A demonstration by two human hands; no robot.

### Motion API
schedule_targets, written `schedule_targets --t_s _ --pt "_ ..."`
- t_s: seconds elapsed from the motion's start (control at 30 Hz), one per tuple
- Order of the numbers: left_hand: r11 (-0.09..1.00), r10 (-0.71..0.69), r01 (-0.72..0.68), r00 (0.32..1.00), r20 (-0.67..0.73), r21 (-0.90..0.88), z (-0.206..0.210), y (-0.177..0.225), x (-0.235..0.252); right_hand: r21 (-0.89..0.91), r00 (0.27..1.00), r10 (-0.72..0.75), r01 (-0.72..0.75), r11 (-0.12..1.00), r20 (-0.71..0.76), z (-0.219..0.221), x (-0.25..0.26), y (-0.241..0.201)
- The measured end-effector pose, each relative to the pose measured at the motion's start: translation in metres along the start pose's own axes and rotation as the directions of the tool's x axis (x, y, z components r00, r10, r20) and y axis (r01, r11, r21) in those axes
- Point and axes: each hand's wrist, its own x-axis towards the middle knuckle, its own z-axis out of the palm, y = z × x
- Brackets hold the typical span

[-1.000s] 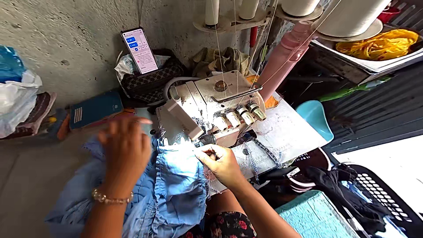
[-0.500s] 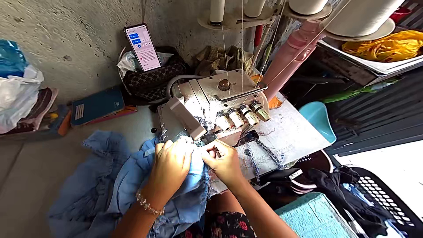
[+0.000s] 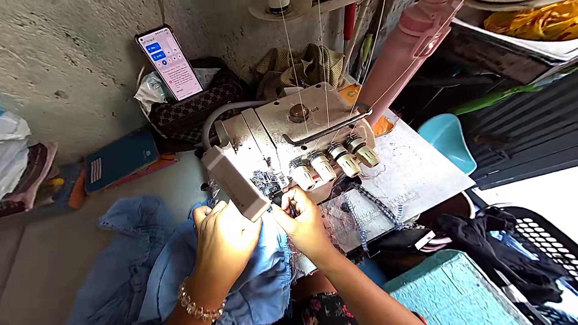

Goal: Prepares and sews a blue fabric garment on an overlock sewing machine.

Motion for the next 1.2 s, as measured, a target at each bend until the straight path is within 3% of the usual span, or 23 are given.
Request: schedule_targets --t_s 0.17,0.33,0.53,0.67,0.77,0.83,0.93,1.2 --pt "1.0 -0.017 0.017 1.0 -0.01 0.0 0.003 -0.001 -0.003 0.004 0.999 -0.038 0.038 0.999 0.032 -0.003 -0.002 0.004" --pt "0.998 -0.058 0.058 0.998 -0.023 0.013 0.005 -0.003 -0.002 0.0 0.997 -0.057 0.057 0.998 -0.049 0.005 -0.001 0.006" --pt "0.997 -0.075 0.075 0.997 -0.026 -0.014 0.006 -0.004 -0.001 -0.091 1.0 -0.021 0.019 0.996 -0.021 0.001 -0.002 0.005" --pt "0.995 -0.07 0.074 0.996 -0.062 0.062 0.007 -0.002 -0.001 -0.084 0.999 -0.011 0.008 0.996 -0.041 0.003 -0.002 0.006" --pt "0.978 -0.027 0.063 0.983 -0.18 0.198 0.003 0.01 -0.01 -0.07 0.998 -0.022 0.018 0.997 -0.056 0.004 -0.002 0.007" --pt "0.971 0.142 -0.089 0.961 -0.236 0.22 -0.002 0.02 -0.018 -0.075 0.998 -0.017 0.013 0.997 -0.058 0.004 -0.002 0.007" --pt "0.966 0.257 -0.258 0.963 -0.085 0.003 0.0 0.017 -0.026 -0.07 0.998 -0.029 0.025 0.997 -0.06 0.005 -0.002 0.008" --pt "0.976 0.216 -0.216 0.976 -0.021 0.003 0.001 0.006 -0.035 -0.084 0.999 -0.028 0.025 0.996 -0.033 0.003 -0.001 0.01"
